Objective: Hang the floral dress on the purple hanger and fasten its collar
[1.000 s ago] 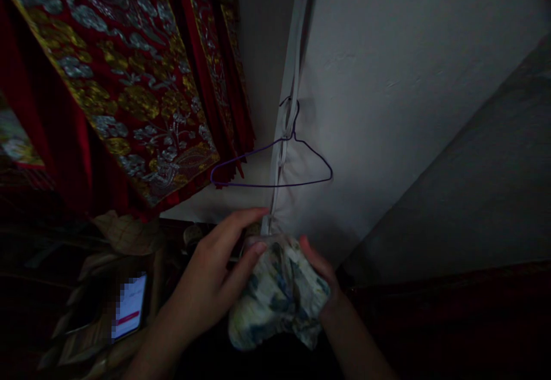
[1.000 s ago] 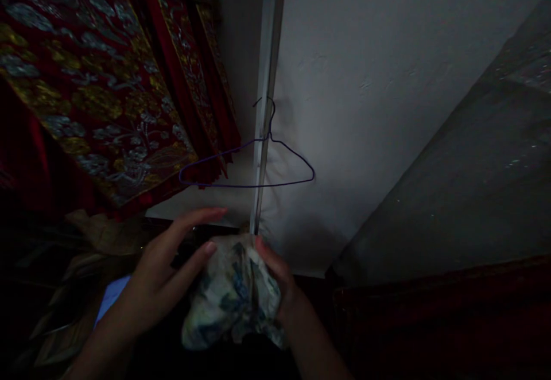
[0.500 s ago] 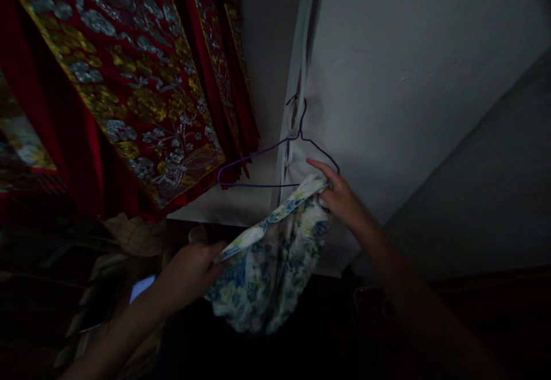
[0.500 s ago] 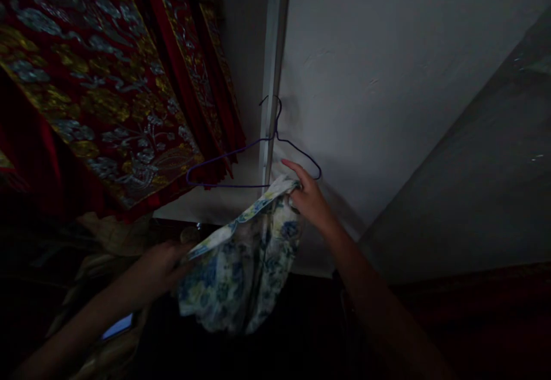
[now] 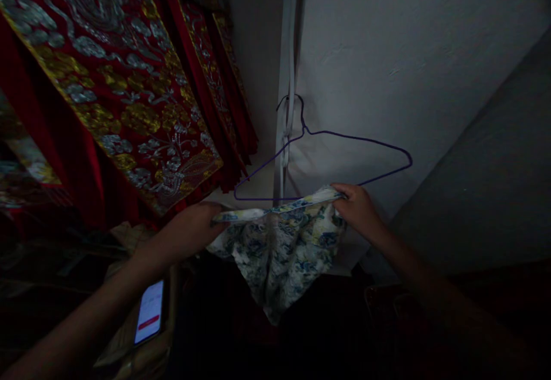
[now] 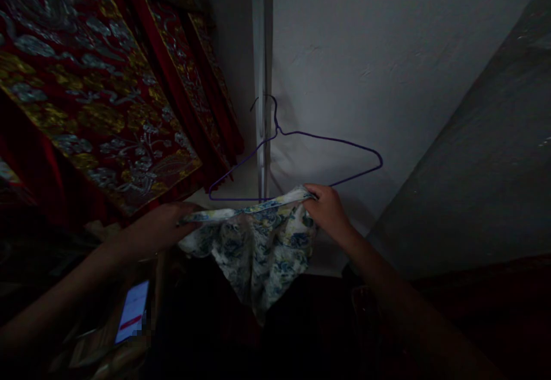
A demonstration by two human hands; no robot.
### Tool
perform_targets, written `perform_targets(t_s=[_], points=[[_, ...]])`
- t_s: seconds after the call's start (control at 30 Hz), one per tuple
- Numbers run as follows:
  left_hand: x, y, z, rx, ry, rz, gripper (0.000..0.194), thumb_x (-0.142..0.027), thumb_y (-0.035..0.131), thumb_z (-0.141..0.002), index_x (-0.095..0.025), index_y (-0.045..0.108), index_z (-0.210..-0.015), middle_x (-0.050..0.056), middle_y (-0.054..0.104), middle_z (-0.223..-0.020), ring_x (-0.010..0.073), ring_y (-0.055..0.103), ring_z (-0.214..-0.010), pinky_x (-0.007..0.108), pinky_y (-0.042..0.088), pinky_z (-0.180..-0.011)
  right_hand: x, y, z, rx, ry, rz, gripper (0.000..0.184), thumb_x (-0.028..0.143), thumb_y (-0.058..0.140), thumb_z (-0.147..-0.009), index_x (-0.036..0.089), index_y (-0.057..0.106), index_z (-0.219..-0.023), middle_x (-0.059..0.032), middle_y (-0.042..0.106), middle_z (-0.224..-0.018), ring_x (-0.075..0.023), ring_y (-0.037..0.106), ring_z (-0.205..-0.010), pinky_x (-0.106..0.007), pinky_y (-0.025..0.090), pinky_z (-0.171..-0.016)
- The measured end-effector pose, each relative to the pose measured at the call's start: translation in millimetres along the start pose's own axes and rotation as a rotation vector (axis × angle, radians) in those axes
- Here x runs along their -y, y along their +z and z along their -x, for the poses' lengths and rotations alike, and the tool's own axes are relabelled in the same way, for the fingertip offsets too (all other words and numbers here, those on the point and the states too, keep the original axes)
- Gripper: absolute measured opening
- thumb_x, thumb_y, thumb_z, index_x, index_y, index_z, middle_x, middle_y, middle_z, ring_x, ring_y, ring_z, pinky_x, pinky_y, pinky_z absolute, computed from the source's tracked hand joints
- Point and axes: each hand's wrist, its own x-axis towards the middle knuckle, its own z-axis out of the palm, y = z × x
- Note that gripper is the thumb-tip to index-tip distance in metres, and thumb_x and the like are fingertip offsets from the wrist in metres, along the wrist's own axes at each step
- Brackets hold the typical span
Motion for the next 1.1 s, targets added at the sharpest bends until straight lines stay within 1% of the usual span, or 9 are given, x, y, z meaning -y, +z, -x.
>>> perform_targets(t_s=[0.1, 0.23, 0.37, 0.5, 0.73, 0.83, 0.93, 1.03, 1.1], points=[[-17.2, -6.1, -27.1, -0.077, 0.184, -0.008, 0.011, -0.026, 0.063, -0.079, -0.023, 0.073, -0.081, 0.009, 0.076, -0.105, 0.0306, 0.068, -0.108, 0.039, 0.049, -0.101, 0.5, -9.8, 4.1, -0.011, -0.009, -0.021, 0.011, 0.022, 0.048, -0.058, 0.020, 0.059, -0.055, 0.0009, 0.054, -0.055, -0.0171, 0.051, -0.057, -0.026, 0.036, -0.054], [-35.0, -0.9, -51.5, -0.189, 0.323, 0.019, 0.026, -0.020, 0.053, -0.084, -0.019, 0.071, -0.102, 0.012, 0.062, -0.140, 0.0314, 0.054, -0.134, 0.044, 0.039, -0.114, 10.4, 4.9, 16.5, 0.061, -0.021, -0.139, 0.013, 0.022, 0.050, -0.061, 0.020, 0.062, -0.057, 0.0000, 0.060, -0.058, -0.0175, 0.054, -0.060, -0.027, 0.040, -0.058], [-44.7, 0.4, -74.0, -0.234, 0.314, -0.004, 0.056, -0.010, 0.052, -0.081, -0.019, 0.059, -0.136, 0.009, 0.071, -0.124, 0.0267, 0.065, -0.117, 0.041, 0.047, -0.105, 24.1, 29.6, 30.9, 0.154, -0.039, -0.268, 0.024, 0.018, 0.052, -0.065, 0.019, 0.074, -0.074, -0.0010, 0.071, -0.071, -0.0192, 0.062, -0.069, -0.028, 0.046, -0.065], [-48.2, -6.3, -87.4, -0.176, 0.327, -0.095, 0.062, -0.001, 0.047, -0.074, -0.017, 0.066, -0.131, 0.008, 0.074, -0.118, 0.0252, 0.068, -0.109, 0.038, 0.049, -0.102, 28.1, 33.0, 36.8, 0.163, -0.092, -0.259, 0.054, 0.011, 0.052, -0.068, 0.021, 0.074, -0.116, -0.0040, 0.076, -0.098, -0.0198, 0.067, -0.085, -0.032, 0.050, -0.080], [-51.5, -23.4, -90.0, -0.174, 0.276, -0.249, 0.051, -0.003, 0.043, -0.079, -0.014, 0.069, -0.121, 0.009, 0.076, -0.109, 0.0243, 0.071, -0.100, 0.035, 0.053, -0.093, 13.9, -20.5, 33.7, -0.201, -0.014, 0.016, 0.099, 0.016, 0.068, -0.073, 0.018, 0.024, -0.161, -0.0034, 0.072, -0.083, -0.0215, 0.066, -0.071, -0.032, 0.050, -0.065], [-56.4, -20.5, -91.6, -0.145, 0.304, -0.248, 0.045, -0.006, 0.047, -0.078, -0.015, 0.069, -0.116, 0.007, 0.076, -0.111, 0.0241, 0.070, -0.100, 0.034, 0.053, -0.094, 5.2, -54.3, 18.0, -0.232, 0.084, 0.155, 0.089, 0.027, 0.075, -0.072, 0.014, 0.042, -0.153, -0.0095, 0.074, -0.087, -0.0270, 0.069, -0.075, -0.036, 0.052, -0.065], [-56.2, -14.4, -93.1, -0.196, 0.320, -0.244, 0.041, -0.006, 0.047, -0.080, -0.017, 0.069, -0.113, 0.007, 0.075, -0.109, 0.0240, 0.069, -0.102, 0.036, 0.052, -0.096, 5.8, -82.1, -0.3, -0.134, 0.163, 0.202, 0.052, 0.034, 0.077, -0.071, 0.019, 0.072, -0.120, -0.0095, 0.077, -0.087, -0.0283, 0.070, -0.075, -0.037, 0.052, -0.063], [-46.1, -16.6, -96.3, -0.318, 0.340, -0.239, 0.031, -0.012, 0.050, -0.084, -0.017, 0.071, -0.106, 0.009, 0.071, -0.108, 0.0245, 0.066, -0.105, 0.037, 0.051, -0.098, 14.5, -98.9, -8.6, 0.020, 0.235, 0.066, 0.026, 0.039, 0.082, -0.065, 0.021, 0.079, -0.084, -0.0054, 0.076, -0.077, -0.0249, 0.069, -0.069, -0.033, 0.052, -0.062], [-36.2, -21.3, -98.6, -0.403, 0.336, -0.244, 0.020, -0.024, 0.057, -0.088, -0.017, 0.072, -0.098, 0.010, 0.068, -0.106, 0.0248, 0.064, -0.103, 0.038, 0.050, -0.096, 18.0, -101.5, -5.0, 0.064, 0.293, -0.129, 0.030, 0.046, 0.085, -0.062, 0.019, 0.077, -0.074, -0.0056, 0.074, -0.071, -0.0233, 0.068, -0.064, -0.034, 0.053, -0.060]])
